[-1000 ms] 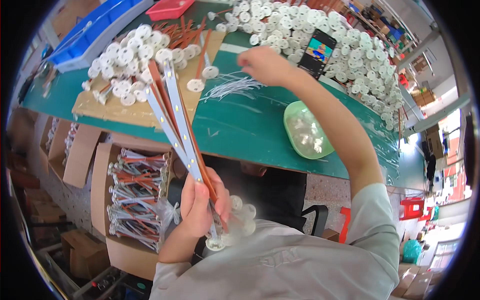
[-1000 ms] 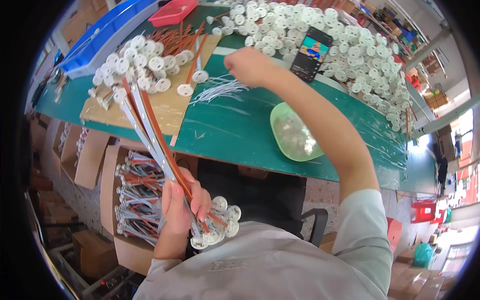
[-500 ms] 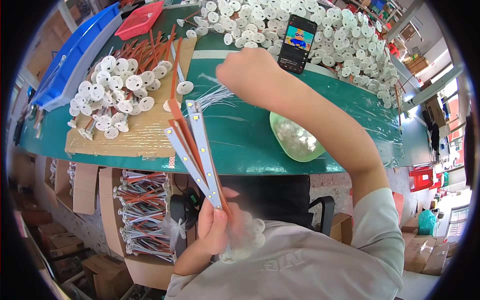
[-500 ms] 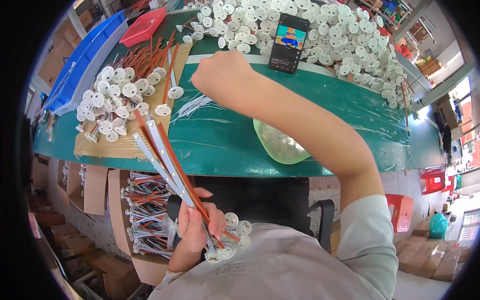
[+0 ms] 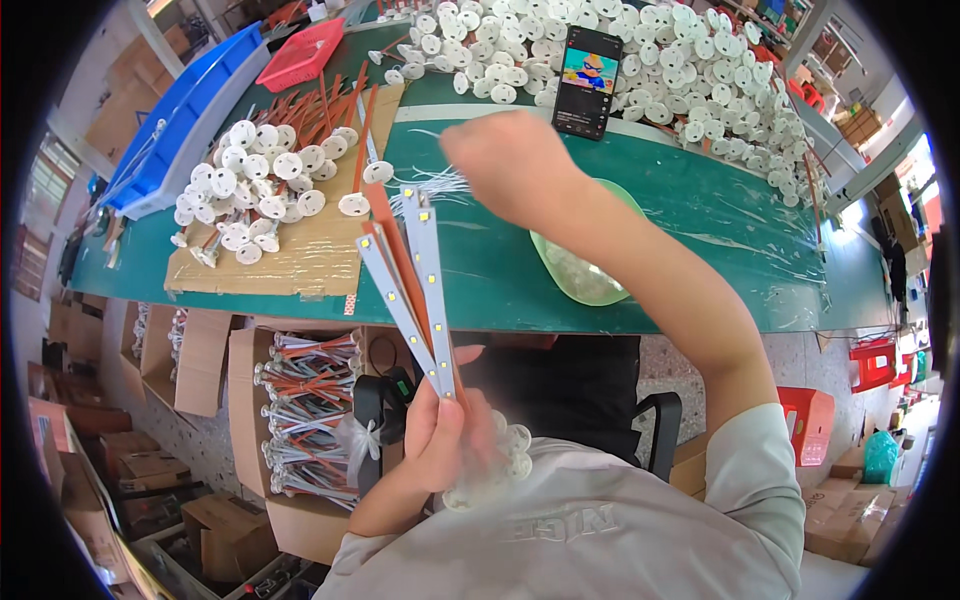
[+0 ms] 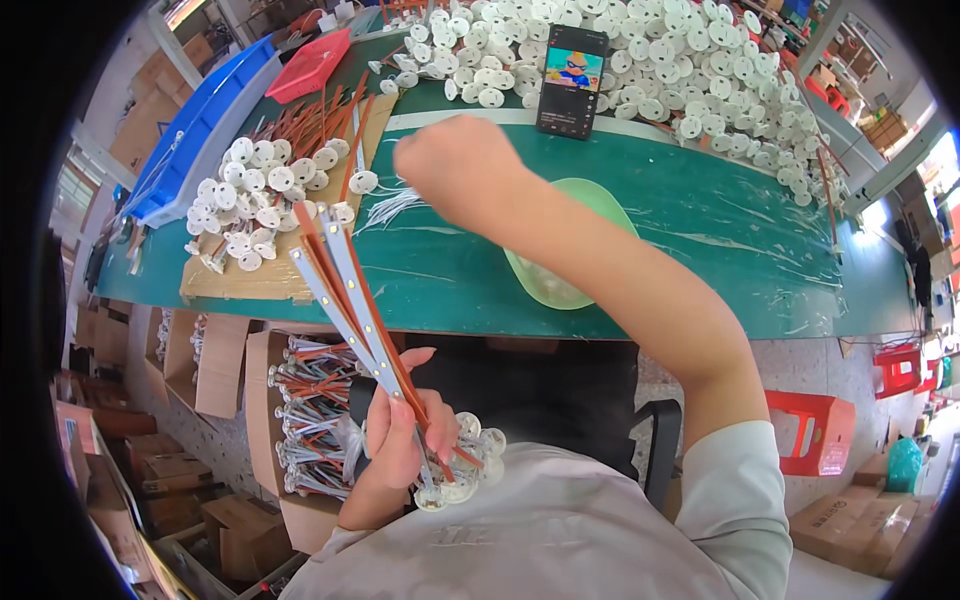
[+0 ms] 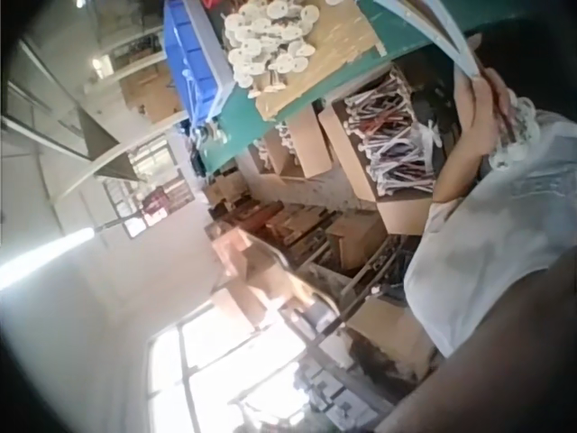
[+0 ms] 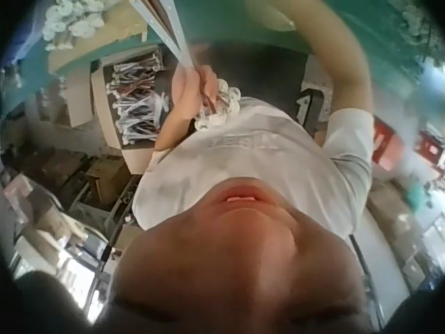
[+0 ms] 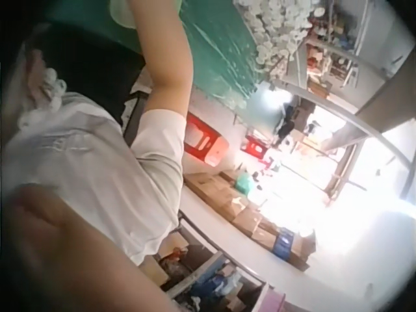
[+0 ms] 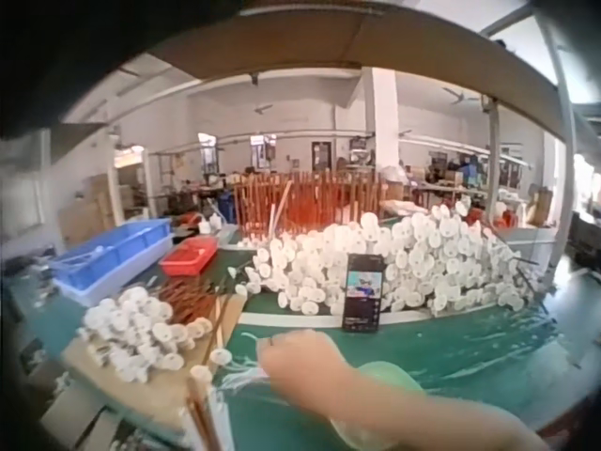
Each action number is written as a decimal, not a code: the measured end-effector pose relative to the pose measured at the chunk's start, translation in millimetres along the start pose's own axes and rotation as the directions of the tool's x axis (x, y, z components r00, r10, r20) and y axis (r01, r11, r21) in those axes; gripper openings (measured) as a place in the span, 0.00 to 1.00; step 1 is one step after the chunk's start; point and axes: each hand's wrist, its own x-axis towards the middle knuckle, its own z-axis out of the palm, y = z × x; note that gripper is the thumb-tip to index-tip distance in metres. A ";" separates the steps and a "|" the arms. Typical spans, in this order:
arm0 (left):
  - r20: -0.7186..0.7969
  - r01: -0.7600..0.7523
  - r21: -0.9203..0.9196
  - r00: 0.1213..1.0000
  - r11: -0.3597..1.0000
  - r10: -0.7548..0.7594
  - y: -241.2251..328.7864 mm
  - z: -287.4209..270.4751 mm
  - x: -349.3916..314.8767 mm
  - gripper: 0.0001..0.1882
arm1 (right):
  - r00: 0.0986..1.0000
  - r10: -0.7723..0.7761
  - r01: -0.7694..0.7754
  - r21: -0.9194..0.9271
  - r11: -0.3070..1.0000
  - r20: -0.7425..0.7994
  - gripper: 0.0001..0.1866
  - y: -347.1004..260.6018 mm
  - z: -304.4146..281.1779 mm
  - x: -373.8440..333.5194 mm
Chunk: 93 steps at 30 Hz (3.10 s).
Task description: The person assembles LED light strips by attaching white plastic end caps to the ends of the strips. They then bundle multiple strips together using white zip ties and place the finished bundles into a cardboard box. The workspace is a green table with piles of components and a smartphone playing a video.
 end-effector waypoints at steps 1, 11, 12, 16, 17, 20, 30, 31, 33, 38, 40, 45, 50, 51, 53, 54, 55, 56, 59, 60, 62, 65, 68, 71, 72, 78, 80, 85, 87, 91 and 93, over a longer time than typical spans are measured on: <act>0.018 0.013 -0.001 1.000 1.000 -0.013 0.5 -0.1 4.6 0.33 | 0.994 0.104 -0.104 0.054 0.993 -0.011 0.02 7.1 -0.9 -5.0; 0.206 0.193 -0.128 0.965 0.973 -0.164 -8.0 29.3 9.7 0.36 | 0.853 0.438 -0.451 0.824 0.342 0.285 0.02 -65.5 -89.9 -151.2; 0.216 0.221 -0.118 0.957 0.968 -0.192 -11.4 30.6 10.9 0.34 | 0.856 0.411 -0.450 0.843 0.294 0.314 0.02 -70.5 -89.6 -162.8; 0.263 0.223 -0.034 0.942 0.974 -0.206 -16.1 38.7 15.8 0.25 | 0.888 0.336 -0.409 0.873 0.264 0.314 0.02 -73.1 -90.6 -188.6; 0.227 0.232 0.004 0.947 0.973 -0.227 -19.7 42.4 16.1 0.26 | 0.870 0.384 -0.431 0.854 0.292 0.308 0.02 -75.7 -93.7 -192.5; 0.095 0.334 0.118 0.934 0.935 -0.345 -26.3 54.7 15.5 0.22 | 0.881 0.443 -0.390 0.788 0.477 0.168 0.04 -85.5 -107.9 -198.0; 0.116 0.119 0.645 0.961 0.755 -0.251 -52.9 64.5 8.3 0.17 | 0.985 0.039 -0.136 0.621 0.772 0.167 0.24 -99.6 -95.4 -218.8; 0.083 0.205 0.628 0.941 0.751 -0.327 -49.0 63.5 10.7 0.16 | 0.992 0.034 -0.106 0.659 0.745 0.122 0.24 -96.2 -89.1 -219.2; 0.024 0.373 0.584 0.880 0.721 -0.475 -39.3 63.1 16.3 0.13 | 0.997 0.076 -0.063 0.732 0.678 0.015 0.21 -96.0 -78.4 -224.8; 0.087 0.122 0.259 0.985 0.958 -0.149 -62.5 63.8 9.1 0.10 | 0.940 0.318 -0.034 0.891 0.453 -0.127 0.08 -96.8 -64.8 -230.2; 0.064 0.111 0.117 0.991 0.987 -0.119 -66.7 71.2 9.5 0.10 | 0.885 0.463 -0.149 0.973 0.174 0.053 0.05 -97.9 -63.3 -230.4; 0.083 0.132 -0.140 0.989 0.981 -0.122 -71.8 74.5 10.8 0.13 | 0.677 0.481 -0.170 0.755 -0.634 0.557 0.12 -107.3 -61.2 -236.9; -0.002 0.227 -0.111 0.974 0.968 -0.229 -64.6 71.5 13.8 0.15 | 0.682 0.466 -0.075 0.687 -0.723 0.564 0.10 -108.0 -48.0 -236.4; -0.040 0.201 -0.021 0.979 0.979 -0.202 -63.7 71.9 15.1 0.16 | 0.647 0.571 -0.134 0.812 -0.568 0.506 0.08 -110.9 -50.3 -232.4; -0.062 0.166 0.081 0.985 0.983 -0.162 -64.2 64.0 18.3 0.16 | 0.601 0.734 -0.262 0.946 -0.193 0.316 0.05 -118.1 -54.2 -223.8; -0.071 0.149 0.132 0.987 0.980 -0.141 -64.5 61.2 19.6 0.16 | 0.646 0.743 -0.280 0.960 0.020 0.173 0.03 -120.3 -55.8 -222.8; -0.069 0.112 0.238 0.993 0.965 -0.099 -64.2 61.2 20.9 0.16 | 0.679 0.734 -0.287 0.930 0.231 0.027 0.07 -122.6 -57.6 -221.6; -0.063 0.075 0.342 0.996 0.937 -0.057 -63.7 61.3 21.8 0.15 | 0.763 0.643 -0.285 0.861 0.422 -0.062 0.08 -120.1 -57.7 -224.0; 0.024 -0.047 0.551 0.999 0.833 0.041 -54.9 63.1 24.4 0.14 | 0.822 0.519 -0.207 0.729 0.653 -0.232 0.12 -122.4 -57.3 -224.9; 0.065 -0.092 0.600 0.996 0.795 0.066 -51.5 62.4 25.4 0.13 | 0.845 0.483 -0.200 0.703 0.683 -0.229 0.13 -121.5 -60.6 -224.0; 0.095 -0.172 0.553 0.985 0.815 0.144 -50.1 58.3 30.7 0.13 | 0.875 0.429 -0.150 0.714 0.684 -0.227 0.14 -119.6 -65.9 -220.9; 0.028 0.017 0.316 0.999 0.949 -0.028 -43.8 50.8 25.0 0.13 | 0.893 0.371 -0.067 0.741 0.668 -0.254 0.16 -107.5 -70.5 -212.4; 0.007 0.147 0.099 0.989 0.984 -0.148 -42.7 51.4 20.6 0.12 | 0.909 0.315 -0.101 0.587 0.803 -0.273 0.18 -94.9 -79.3 -216.2; 0.100 0.074 0.235 0.990 0.969 -0.100 -40.1 53.6 21.8 0.13 | 0.944 0.212 -0.041 0.545 0.837 -0.255 0.18 -86.1 -76.4 -214.8; 0.109 0.084 0.228 0.988 0.970 -0.111 -39.5 54.4 21.3 0.14 | 0.929 0.230 -0.038 0.543 0.839 -0.289 0.15 -87.4 -75.2 -216.0; 0.181 0.153 0.141 0.968 0.978 -0.177 -36.0 52.5 21.9 0.16 | 0.917 0.209 -0.011 0.504 0.864 -0.339 0.12 -85.6 -72.2 -215.3; 0.171 0.213 0.036 0.961 0.976 -0.216 -36.7 54.6 20.3 0.15 | 0.918 0.200 -0.009 0.486 0.874 -0.343 0.12 -85.7 -70.7 -215.6; 0.110 0.161 0.293 0.973 0.942 -0.201 -37.1 54.5 21.8 0.14 | 0.945 0.151 -0.014 0.426 0.905 -0.291 0.14 -84.6 -66.5 -215.5; 0.137 0.101 0.413 0.976 0.905 -0.171 -37.2 52.6 23.1 0.13 | 0.957 0.130 -0.005 0.437 0.900 -0.258 0.15 -85.0 -63.1 -223.4; 0.147 0.039 0.524 0.980 0.851 -0.135 -39.9 51.7 24.1 0.11 | 0.973 0.167 -0.079 0.450 0.889 -0.159 0.12 -86.8 -67.6 -225.5; 0.147 -0.013 0.572 0.985 0.820 -0.087 -44.2 52.1 24.0 0.11 | 0.951 0.253 -0.143 0.474 0.869 -0.177 0.10 -94.5 -65.1 -225.7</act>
